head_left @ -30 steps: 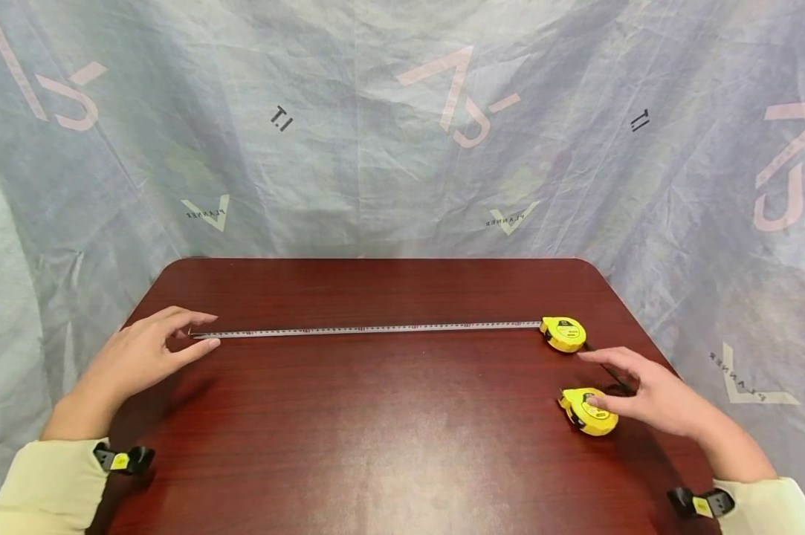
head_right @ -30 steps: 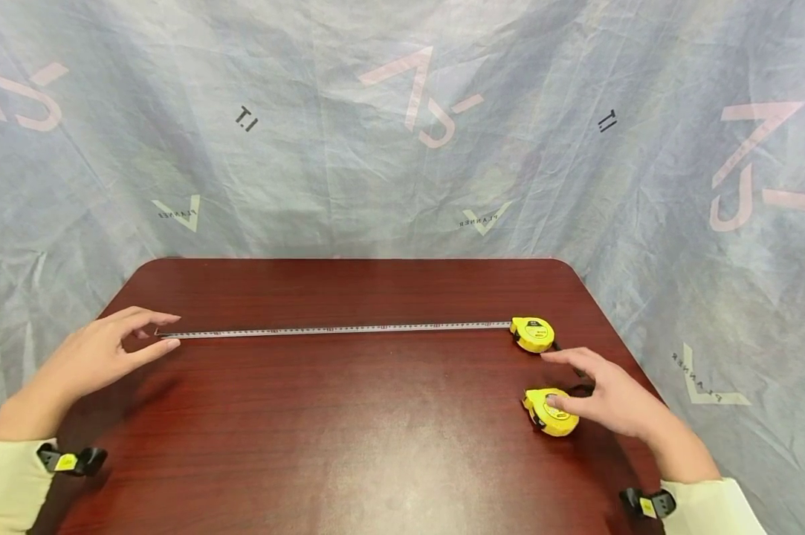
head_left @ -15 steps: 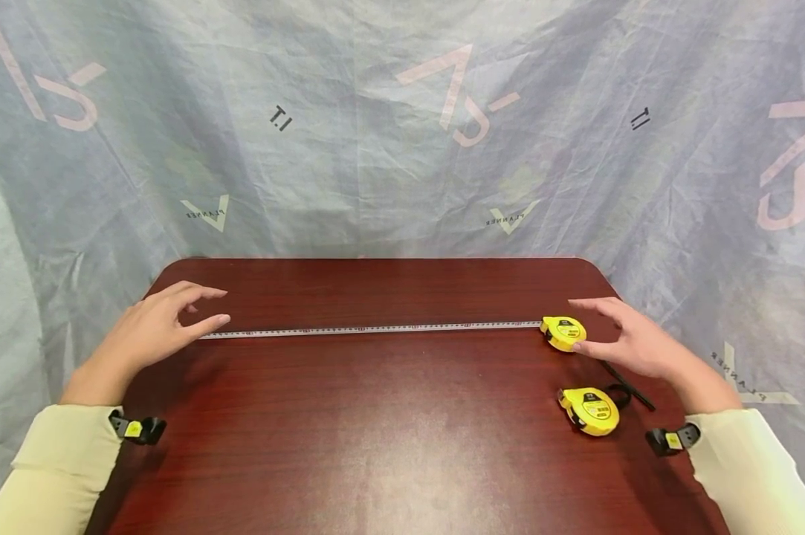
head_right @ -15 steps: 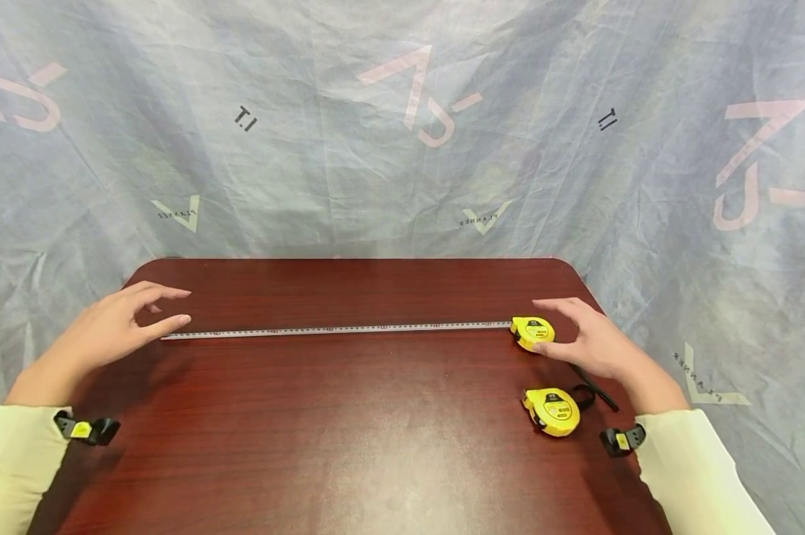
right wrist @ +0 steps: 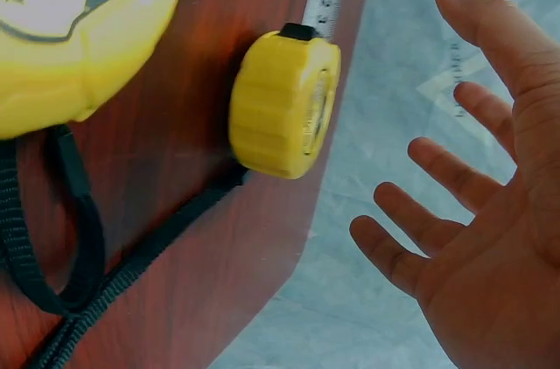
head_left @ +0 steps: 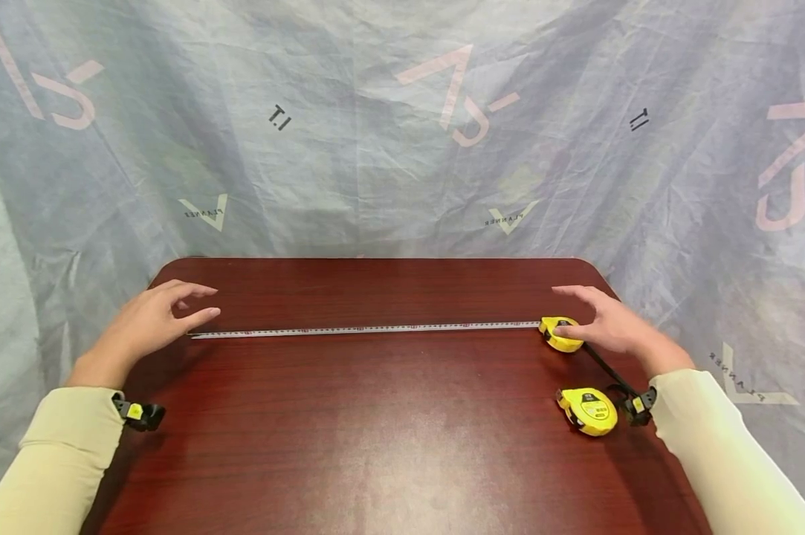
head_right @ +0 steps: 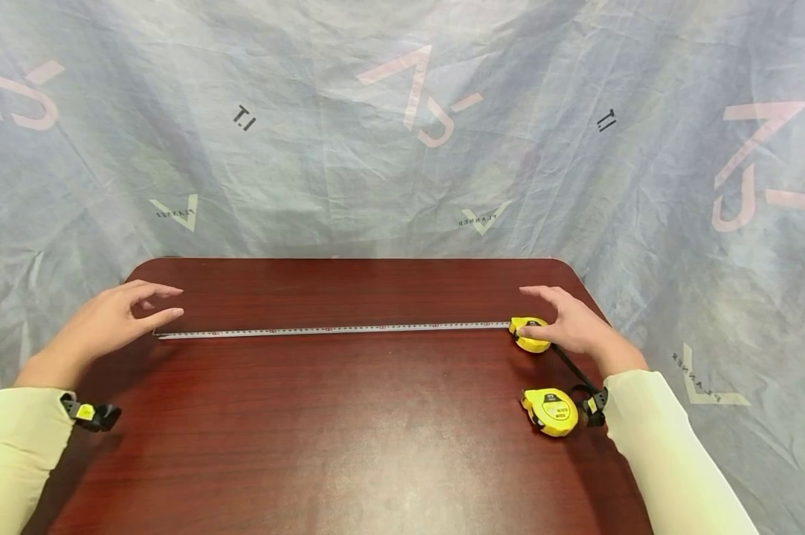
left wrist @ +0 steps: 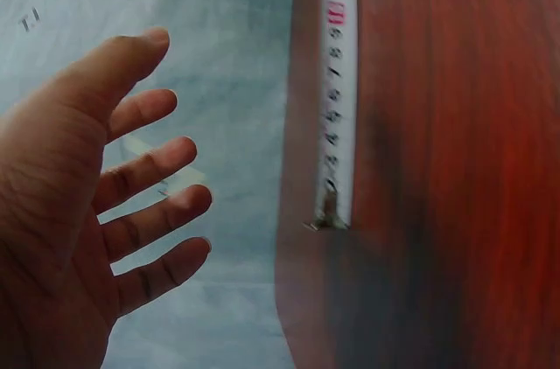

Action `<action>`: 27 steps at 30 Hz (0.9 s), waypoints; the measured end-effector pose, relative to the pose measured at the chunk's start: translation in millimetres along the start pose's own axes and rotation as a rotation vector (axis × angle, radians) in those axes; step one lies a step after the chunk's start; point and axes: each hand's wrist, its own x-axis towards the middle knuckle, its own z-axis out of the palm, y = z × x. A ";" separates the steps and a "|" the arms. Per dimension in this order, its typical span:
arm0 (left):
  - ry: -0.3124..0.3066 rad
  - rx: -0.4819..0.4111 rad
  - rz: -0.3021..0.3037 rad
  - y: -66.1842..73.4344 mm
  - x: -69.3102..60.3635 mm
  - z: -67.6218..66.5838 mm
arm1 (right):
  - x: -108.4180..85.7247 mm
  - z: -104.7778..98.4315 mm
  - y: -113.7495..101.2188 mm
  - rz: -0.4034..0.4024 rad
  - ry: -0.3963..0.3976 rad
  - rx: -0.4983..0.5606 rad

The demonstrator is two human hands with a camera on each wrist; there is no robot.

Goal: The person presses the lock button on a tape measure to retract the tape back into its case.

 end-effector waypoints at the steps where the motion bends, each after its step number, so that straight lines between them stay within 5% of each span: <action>1: -0.004 0.004 -0.001 -2.3 -1.1 1.3 | 1.0 1.4 1.9 0.001 -0.007 0.006; 8: -0.021 0.021 0.002 -20.5 -8.6 11.6 | 1.8 14.0 15.3 0.015 -0.081 0.090; 17: -0.135 -0.007 -0.041 -34.5 -12.3 16.6 | 2.6 21.9 21.7 0.028 -0.115 0.072; 27: -0.074 0.012 0.034 -41.8 -16.8 22.9 | 1.2 27.8 24.9 0.008 -0.146 0.004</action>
